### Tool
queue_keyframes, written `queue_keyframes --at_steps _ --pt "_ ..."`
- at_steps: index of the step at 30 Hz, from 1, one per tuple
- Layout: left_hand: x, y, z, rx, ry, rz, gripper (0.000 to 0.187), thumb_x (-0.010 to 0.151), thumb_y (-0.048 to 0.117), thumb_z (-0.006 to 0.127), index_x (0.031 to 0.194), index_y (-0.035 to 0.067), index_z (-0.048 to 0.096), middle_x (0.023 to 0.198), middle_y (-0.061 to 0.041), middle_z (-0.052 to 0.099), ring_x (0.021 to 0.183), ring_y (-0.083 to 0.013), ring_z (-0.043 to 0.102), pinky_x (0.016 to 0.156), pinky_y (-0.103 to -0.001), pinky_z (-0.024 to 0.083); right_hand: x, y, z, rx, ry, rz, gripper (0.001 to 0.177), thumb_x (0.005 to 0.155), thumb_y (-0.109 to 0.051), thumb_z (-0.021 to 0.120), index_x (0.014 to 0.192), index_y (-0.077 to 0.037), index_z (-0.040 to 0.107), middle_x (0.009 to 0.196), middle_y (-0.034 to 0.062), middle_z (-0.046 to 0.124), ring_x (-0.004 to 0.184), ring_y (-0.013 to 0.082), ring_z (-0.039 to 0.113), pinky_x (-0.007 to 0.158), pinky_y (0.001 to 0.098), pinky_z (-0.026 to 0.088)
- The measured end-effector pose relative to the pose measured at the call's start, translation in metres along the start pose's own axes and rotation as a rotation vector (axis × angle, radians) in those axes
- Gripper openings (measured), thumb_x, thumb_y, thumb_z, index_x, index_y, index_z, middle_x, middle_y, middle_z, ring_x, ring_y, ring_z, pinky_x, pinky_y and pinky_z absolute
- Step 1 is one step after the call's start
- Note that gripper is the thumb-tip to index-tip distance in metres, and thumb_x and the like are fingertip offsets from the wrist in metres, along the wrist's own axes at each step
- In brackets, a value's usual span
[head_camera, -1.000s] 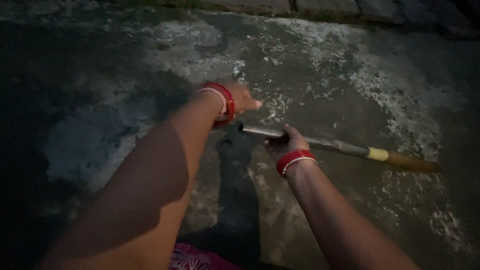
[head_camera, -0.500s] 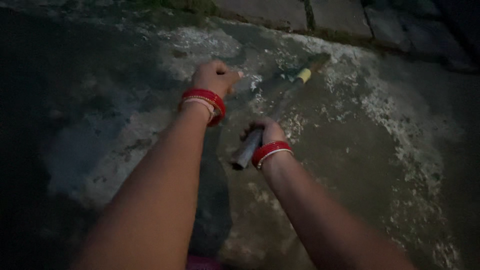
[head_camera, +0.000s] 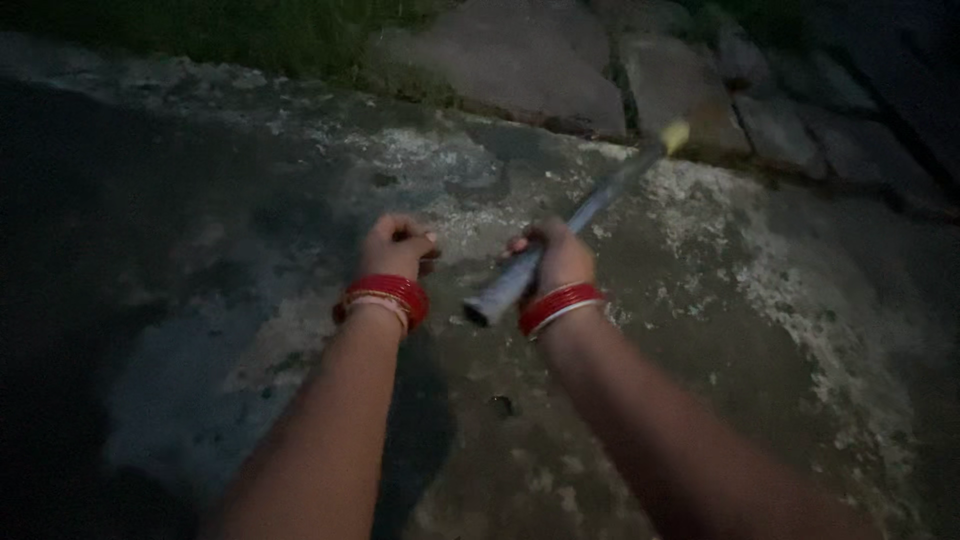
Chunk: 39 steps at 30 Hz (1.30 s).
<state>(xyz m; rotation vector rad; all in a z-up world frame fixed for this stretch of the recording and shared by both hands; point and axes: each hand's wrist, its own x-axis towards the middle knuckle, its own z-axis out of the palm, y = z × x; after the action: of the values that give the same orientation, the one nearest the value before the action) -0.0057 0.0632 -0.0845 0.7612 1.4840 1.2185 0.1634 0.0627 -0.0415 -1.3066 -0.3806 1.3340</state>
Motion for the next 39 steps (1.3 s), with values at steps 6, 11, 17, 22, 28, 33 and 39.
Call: queue_keyframes --at_steps 6,11,17,22,28,33,39 --pt "-0.013 0.003 0.003 0.042 0.051 -0.109 0.009 0.096 0.005 0.059 0.093 0.008 0.067 0.091 -0.005 0.072 0.078 -0.0143 0.070 0.071 -0.034 0.057 0.020 -0.071 -0.070 -0.549 0.014 -0.001 0.026 0.091 -0.011 0.065 0.114 -0.002 0.057 0.081 0.0086 0.065 0.067 0.0192 0.061 0.062 0.0370 0.055" --pt "-0.028 0.014 0.018 0.155 0.039 -0.055 0.018 0.100 0.012 0.052 0.102 0.013 0.070 0.101 -0.002 0.072 0.077 -0.0127 0.067 0.069 -0.030 0.054 0.006 -0.117 -0.106 -1.322 -0.069 -0.204 0.052 0.093 -0.016 0.066 0.141 -0.004 0.050 0.097 0.0187 0.070 0.071 0.0241 0.063 0.064 0.0431 0.054" --pt "-0.049 0.041 0.059 0.178 0.076 -0.096 0.021 0.102 0.024 0.053 0.114 0.015 0.068 0.108 -0.003 0.071 0.077 -0.0160 0.063 0.069 -0.034 0.054 -0.012 -0.159 -0.133 -1.612 -0.247 -0.424 0.064 0.094 -0.022 0.063 0.152 -0.023 0.035 0.123 0.0118 0.063 0.090 0.0211 0.066 0.074 0.0431 0.057" --pt "-0.046 0.069 0.088 0.322 0.111 -0.095 0.031 0.104 0.032 0.054 0.114 0.008 0.070 0.109 -0.005 0.072 0.083 -0.0169 0.067 0.073 -0.037 0.053 0.006 -0.149 -0.165 -1.900 -0.499 -0.189 0.057 0.099 -0.030 0.050 0.153 -0.043 0.034 0.136 0.0084 0.065 0.111 0.0244 0.069 0.091 0.0455 0.061" --pt "-0.051 0.066 0.121 0.399 0.114 -0.066 0.025 0.096 0.031 0.064 0.113 0.012 0.067 0.100 -0.003 0.071 0.081 -0.0152 0.069 0.073 -0.037 0.057 0.066 -0.088 -0.224 -2.070 -0.983 -0.229 0.054 0.110 -0.038 0.038 0.155 -0.058 0.016 0.158 0.0155 0.037 0.129 0.0243 0.062 0.105 0.0443 0.052" --pt "-0.056 0.042 0.126 0.693 0.133 -0.036 0.031 0.103 0.028 0.061 0.108 -0.001 0.071 0.101 -0.018 0.074 0.081 -0.0248 0.069 0.076 -0.043 0.057 0.097 -0.086 -0.245 -2.411 -0.796 0.002 0.092 0.103 -0.002 0.038 0.156 -0.064 -0.003 0.171 0.0207 0.009 0.128 0.0339 0.063 0.099 0.0415 0.067" --pt "-0.075 0.037 0.087 0.529 0.144 -0.161 0.024 0.097 0.022 0.063 0.117 0.009 0.066 0.111 -0.009 0.072 0.090 -0.0203 0.071 0.085 -0.043 0.057 0.112 -0.096 -0.214 -2.085 -0.339 -0.007 0.091 0.104 -0.002 0.043 0.159 -0.059 -0.001 0.165 0.0203 0.023 0.142 0.0362 0.046 0.112 0.0531 0.049"
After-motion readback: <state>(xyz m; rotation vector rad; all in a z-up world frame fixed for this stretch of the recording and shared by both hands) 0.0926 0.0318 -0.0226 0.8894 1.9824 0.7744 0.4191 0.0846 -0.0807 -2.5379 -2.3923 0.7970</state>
